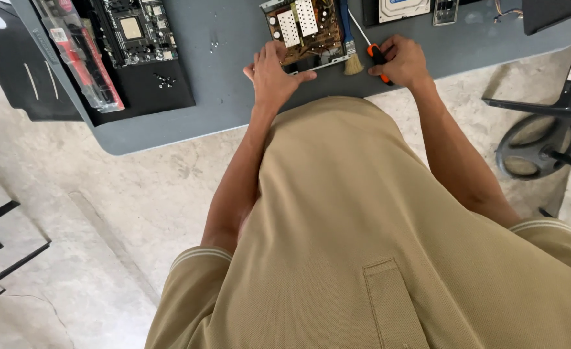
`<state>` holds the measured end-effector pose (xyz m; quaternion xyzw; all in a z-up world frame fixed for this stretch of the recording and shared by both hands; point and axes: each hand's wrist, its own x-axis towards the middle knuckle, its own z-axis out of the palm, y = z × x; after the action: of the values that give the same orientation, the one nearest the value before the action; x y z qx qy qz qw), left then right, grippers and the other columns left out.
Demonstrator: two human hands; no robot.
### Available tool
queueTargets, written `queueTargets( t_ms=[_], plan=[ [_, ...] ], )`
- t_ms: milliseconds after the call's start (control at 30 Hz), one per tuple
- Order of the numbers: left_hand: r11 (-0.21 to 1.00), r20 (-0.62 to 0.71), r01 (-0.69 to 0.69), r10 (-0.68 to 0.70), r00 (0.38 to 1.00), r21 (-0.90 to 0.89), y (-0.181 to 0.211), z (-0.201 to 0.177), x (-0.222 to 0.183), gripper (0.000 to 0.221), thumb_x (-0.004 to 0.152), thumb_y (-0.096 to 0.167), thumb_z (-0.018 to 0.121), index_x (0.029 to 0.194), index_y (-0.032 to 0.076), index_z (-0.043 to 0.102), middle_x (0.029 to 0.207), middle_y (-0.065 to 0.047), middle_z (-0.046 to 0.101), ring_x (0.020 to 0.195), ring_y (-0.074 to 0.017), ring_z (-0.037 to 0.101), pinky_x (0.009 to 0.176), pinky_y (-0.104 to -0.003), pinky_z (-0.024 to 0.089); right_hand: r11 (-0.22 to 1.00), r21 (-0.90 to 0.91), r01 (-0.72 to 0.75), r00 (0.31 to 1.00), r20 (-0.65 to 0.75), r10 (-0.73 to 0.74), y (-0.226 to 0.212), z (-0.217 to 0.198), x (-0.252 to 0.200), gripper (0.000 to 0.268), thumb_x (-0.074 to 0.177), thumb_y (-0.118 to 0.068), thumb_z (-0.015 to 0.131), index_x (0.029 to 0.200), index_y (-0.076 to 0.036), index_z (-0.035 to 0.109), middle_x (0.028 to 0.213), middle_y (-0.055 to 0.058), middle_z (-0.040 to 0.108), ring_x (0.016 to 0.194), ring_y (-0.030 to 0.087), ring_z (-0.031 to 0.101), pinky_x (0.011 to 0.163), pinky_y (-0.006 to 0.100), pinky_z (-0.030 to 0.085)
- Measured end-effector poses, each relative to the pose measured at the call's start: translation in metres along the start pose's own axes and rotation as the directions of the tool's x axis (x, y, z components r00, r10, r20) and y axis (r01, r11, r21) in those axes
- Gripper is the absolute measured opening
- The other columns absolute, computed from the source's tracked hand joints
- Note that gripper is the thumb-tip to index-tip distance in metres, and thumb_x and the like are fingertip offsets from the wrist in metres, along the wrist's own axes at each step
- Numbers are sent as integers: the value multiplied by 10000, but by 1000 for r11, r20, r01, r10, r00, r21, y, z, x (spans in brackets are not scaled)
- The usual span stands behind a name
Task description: A person disassembles a computer power supply unit using a screwdriver to access the internal fan for cleaning.
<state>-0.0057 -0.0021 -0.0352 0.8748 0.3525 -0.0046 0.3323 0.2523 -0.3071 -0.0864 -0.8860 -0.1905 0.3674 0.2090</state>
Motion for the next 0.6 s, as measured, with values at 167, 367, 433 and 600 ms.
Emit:
queueTargets(
  t_ms=[167, 367, 433, 600],
  plan=[
    [992, 166, 100, -86, 982, -78, 6, -1, 1, 974, 852, 784, 1115, 1508, 243, 641, 1422, 75, 898, 1379, -245, 815, 1173, -497, 313, 1000, -19, 11, 1000, 8, -11, -2, -2, 1, 657, 838, -412, 1177, 1356, -199, 834, 1157, 36, 810, 1004, 289, 751, 803, 505, 581],
    [999, -89, 32, -33, 996, -13, 1, 3, 0, 1156, 741, 991, 1123, 1577, 344, 656, 1519, -2, 619, 1390, -346, 584, 1130, -611, 441, 998, -7, -55, 998, 20, 55, -14, -7, -4, 646, 847, -389, 1184, 1362, -224, 830, 1214, 29, 803, 1065, 285, 749, 851, 507, 600],
    [995, 63, 86, -83, 995, -40, 4, -5, 3, 1129, 764, 878, 1147, 1577, 268, 656, 1266, 91, 866, 1347, -250, 759, 1140, -522, 366, 1000, -10, -26, 1000, 11, 26, -12, -6, -4, 646, 842, -404, 1179, 1353, -210, 835, 1191, 33, 804, 1045, 292, 749, 823, 510, 594],
    [994, 73, 82, -76, 994, -75, 8, -1, 1, 1086, 825, 804, 1147, 1598, 278, 595, 1278, 27, 910, 1299, -278, 812, 1172, -547, 351, 1000, -12, -20, 1000, 17, 20, -10, -6, -3, 643, 837, -398, 1163, 1351, -199, 834, 1202, 38, 811, 1043, 296, 753, 825, 507, 590]
  ],
)
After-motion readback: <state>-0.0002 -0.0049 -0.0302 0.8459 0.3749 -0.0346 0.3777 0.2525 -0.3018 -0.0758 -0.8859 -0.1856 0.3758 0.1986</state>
